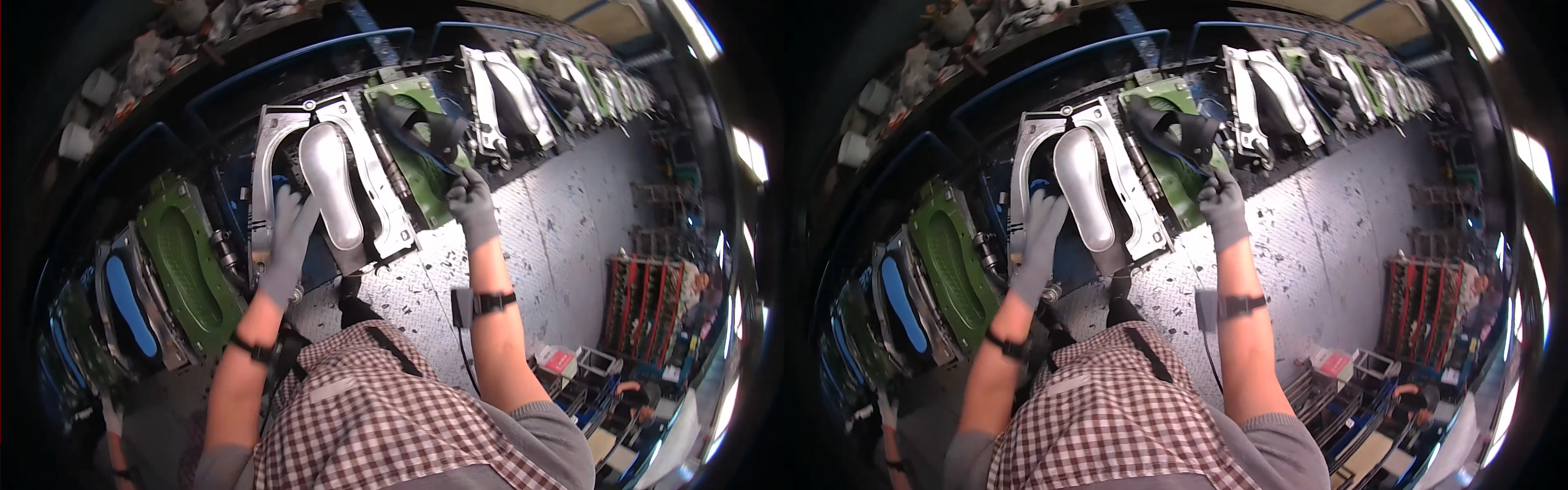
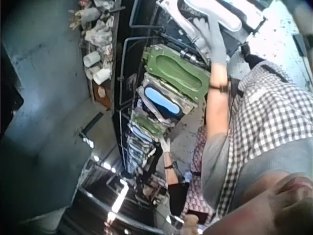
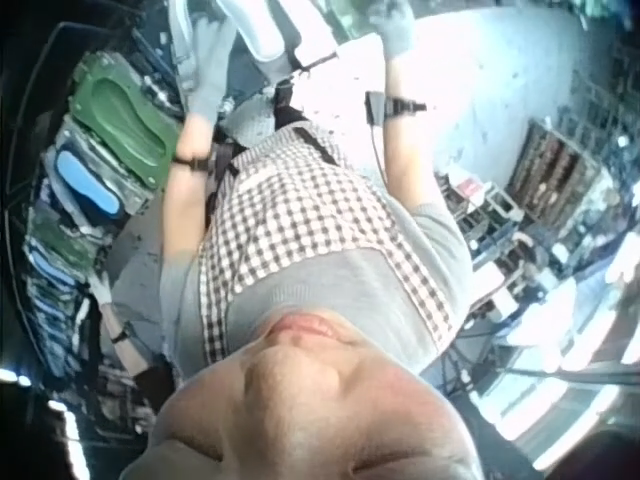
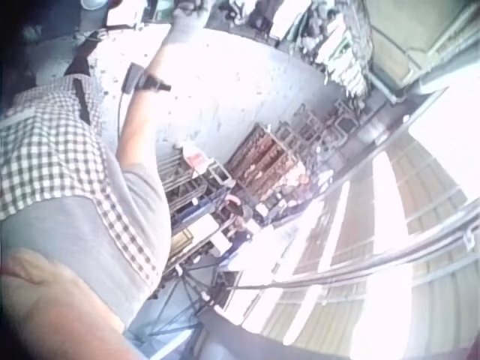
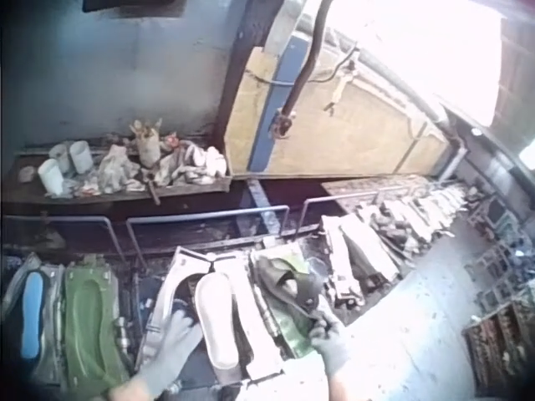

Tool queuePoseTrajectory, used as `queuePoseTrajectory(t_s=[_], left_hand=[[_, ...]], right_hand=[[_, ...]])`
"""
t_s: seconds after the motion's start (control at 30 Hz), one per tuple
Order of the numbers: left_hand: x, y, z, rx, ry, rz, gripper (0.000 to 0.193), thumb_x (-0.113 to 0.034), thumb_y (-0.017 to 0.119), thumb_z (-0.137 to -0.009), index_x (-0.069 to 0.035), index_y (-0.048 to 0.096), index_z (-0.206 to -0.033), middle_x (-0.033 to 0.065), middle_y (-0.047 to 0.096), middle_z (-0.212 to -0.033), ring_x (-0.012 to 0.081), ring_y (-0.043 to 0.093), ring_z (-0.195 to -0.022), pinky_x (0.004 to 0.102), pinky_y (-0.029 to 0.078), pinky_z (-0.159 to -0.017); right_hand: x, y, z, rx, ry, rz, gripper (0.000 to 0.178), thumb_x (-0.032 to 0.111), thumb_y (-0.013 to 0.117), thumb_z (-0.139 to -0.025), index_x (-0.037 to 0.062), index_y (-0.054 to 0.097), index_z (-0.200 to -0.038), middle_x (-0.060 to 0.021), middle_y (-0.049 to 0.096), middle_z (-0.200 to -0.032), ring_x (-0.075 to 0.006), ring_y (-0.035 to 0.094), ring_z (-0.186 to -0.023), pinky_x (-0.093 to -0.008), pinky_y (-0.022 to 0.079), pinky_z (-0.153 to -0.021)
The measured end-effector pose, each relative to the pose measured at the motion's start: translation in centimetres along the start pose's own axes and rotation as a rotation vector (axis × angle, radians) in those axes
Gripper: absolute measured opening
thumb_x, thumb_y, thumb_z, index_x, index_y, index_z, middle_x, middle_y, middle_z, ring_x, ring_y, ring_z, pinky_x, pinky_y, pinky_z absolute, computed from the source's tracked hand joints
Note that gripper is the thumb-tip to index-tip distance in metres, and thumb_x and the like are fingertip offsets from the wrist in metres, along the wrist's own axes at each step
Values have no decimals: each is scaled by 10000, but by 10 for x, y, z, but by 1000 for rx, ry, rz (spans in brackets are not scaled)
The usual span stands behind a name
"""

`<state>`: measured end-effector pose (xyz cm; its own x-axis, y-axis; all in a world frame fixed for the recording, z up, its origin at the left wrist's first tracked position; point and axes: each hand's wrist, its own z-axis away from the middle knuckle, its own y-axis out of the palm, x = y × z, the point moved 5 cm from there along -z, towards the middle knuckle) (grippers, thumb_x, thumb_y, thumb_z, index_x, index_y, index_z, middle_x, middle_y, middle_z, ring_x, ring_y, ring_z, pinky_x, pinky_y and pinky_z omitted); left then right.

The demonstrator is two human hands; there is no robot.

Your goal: Placing shoe insoles into molding frames on a circular assembly line.

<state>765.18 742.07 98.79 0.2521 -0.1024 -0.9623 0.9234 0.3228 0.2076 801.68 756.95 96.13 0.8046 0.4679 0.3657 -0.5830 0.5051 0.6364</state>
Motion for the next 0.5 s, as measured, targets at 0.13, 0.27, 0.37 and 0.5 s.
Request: queuePoseTrajectory(t_s=[0.13, 0.27, 0.37, 0.5], left_hand=[[36, 26, -73, 1, -336, 85, 683, -450, 749, -902, 69, 588, -1317, 162, 641, -1237, 188, 625, -1088, 304, 504, -939], [69, 17, -61, -18, -389, -215, 574, -456, 759, -886, 38, 699, -1173, 74, 725, -1008, 166, 678, -839, 292, 556, -785], [62, 36, -15, -64, -244, -64, 472, -318, 749, -897, 34, 681, -1205, 78, 720, -1070, 148, 678, -894, 295, 557, -805], [43, 53, 6, -78, -164, 111, 379, -165, 743, -882, 24, 672, -1202, 61, 724, -1078, 153, 690, -937, 288, 559, -843]], right_hand=[[-11, 47, 44, 122, -297, 212, 86, 167, 588, -1015, 118, 630, -1074, 14, 679, -960, -69, 567, -649, -212, 434, -499], [-20, 152, 79, 282, -853, 785, 327, 39, 609, -977, 38, 633, -1302, -29, 653, -1014, -139, 637, -912, -257, 518, -836], [-46, 176, 58, 493, -1291, 1268, 439, -41, 643, -873, 112, 666, -1284, -78, 649, -1044, -216, 626, -953, -330, 525, -822], [-124, 176, 59, 897, -1044, 1905, 354, 110, 690, -813, 231, 695, -1146, -86, 622, -1078, -294, 650, -922, -419, 536, -730]])
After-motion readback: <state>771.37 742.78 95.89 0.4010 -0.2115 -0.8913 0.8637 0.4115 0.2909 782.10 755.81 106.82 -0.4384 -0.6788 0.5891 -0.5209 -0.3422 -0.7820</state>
